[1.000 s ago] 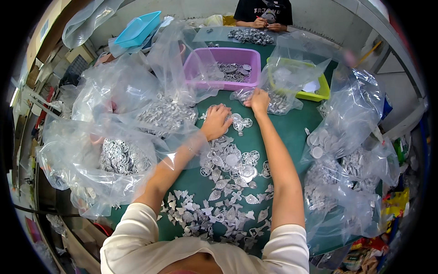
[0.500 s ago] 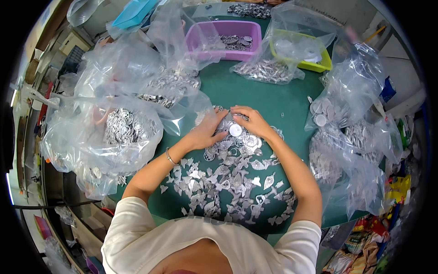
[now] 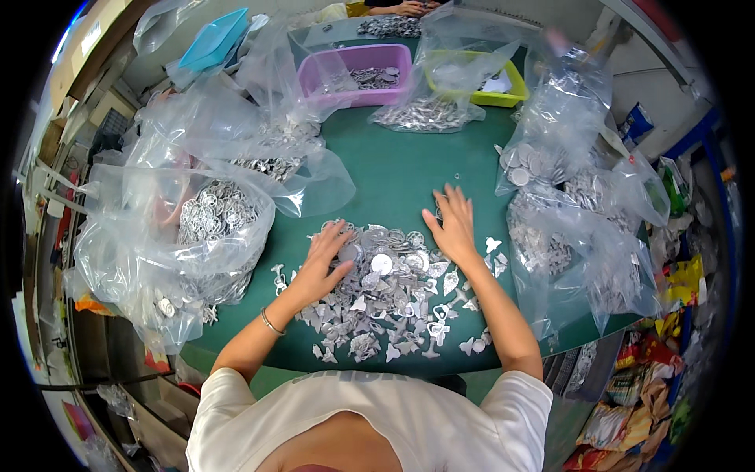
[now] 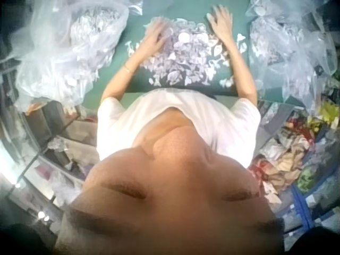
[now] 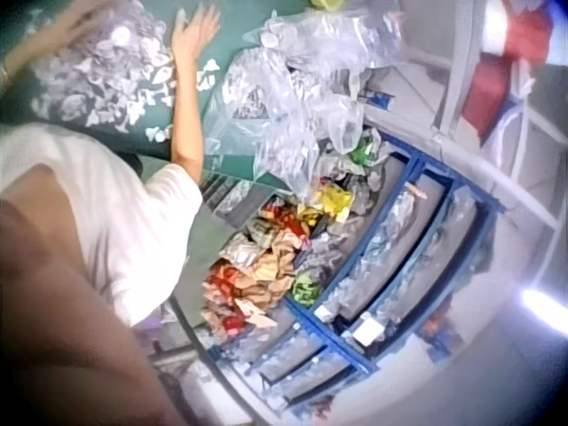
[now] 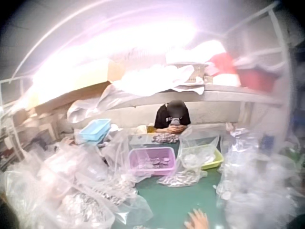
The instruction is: The person sorts small silver metal charms by hand on a green table, picking them up one by one, gathering them into piles, and placing groups of them into clear plastic bags.
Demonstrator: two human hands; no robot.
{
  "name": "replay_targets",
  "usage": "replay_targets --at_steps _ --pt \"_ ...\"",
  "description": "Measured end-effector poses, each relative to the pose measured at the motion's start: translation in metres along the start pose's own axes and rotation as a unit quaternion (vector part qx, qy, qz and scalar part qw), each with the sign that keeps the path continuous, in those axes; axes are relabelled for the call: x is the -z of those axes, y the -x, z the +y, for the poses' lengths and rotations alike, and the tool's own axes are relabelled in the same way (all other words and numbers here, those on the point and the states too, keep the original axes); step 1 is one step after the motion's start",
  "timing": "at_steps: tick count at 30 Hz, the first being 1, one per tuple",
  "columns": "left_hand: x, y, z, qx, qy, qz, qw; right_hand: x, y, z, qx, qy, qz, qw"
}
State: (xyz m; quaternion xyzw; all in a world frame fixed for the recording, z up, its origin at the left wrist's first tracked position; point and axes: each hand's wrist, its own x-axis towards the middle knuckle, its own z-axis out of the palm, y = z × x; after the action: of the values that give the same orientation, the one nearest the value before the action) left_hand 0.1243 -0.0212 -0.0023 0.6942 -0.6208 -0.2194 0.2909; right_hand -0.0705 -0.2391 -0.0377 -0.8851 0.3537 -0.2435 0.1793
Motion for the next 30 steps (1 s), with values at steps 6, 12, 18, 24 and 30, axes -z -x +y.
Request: replay_targets --at_steps 6,12,18,24,30 --pt "-0.022 0.009 -0.012 0.019 -0.084 0.032 0.996 0.002 0.039 -0.024 0.088 -0.118 -0.134 0.98" --pt "-0.025 0.012 -0.012 0.015 -0.084 0.082 0.993 0.036 -0.09 0.039 -0.064 0.123 0.172 0.975" --pt "-0.03 0.007 -0.014 0.003 -0.06 0.109 0.992 0.016 -0.123 0.092 -0.123 0.553 -0.155 0.809" --pt "-0.026 0.012 -0.014 0.017 -0.055 0.11 0.992 0.03 -0.089 0.037 -0.133 0.16 -0.235 0.949" --pt "-0.024 0.011 -0.012 0.012 -0.038 0.115 0.993 0.122 -0.134 0.072 -0.24 0.319 0.478 0.782"
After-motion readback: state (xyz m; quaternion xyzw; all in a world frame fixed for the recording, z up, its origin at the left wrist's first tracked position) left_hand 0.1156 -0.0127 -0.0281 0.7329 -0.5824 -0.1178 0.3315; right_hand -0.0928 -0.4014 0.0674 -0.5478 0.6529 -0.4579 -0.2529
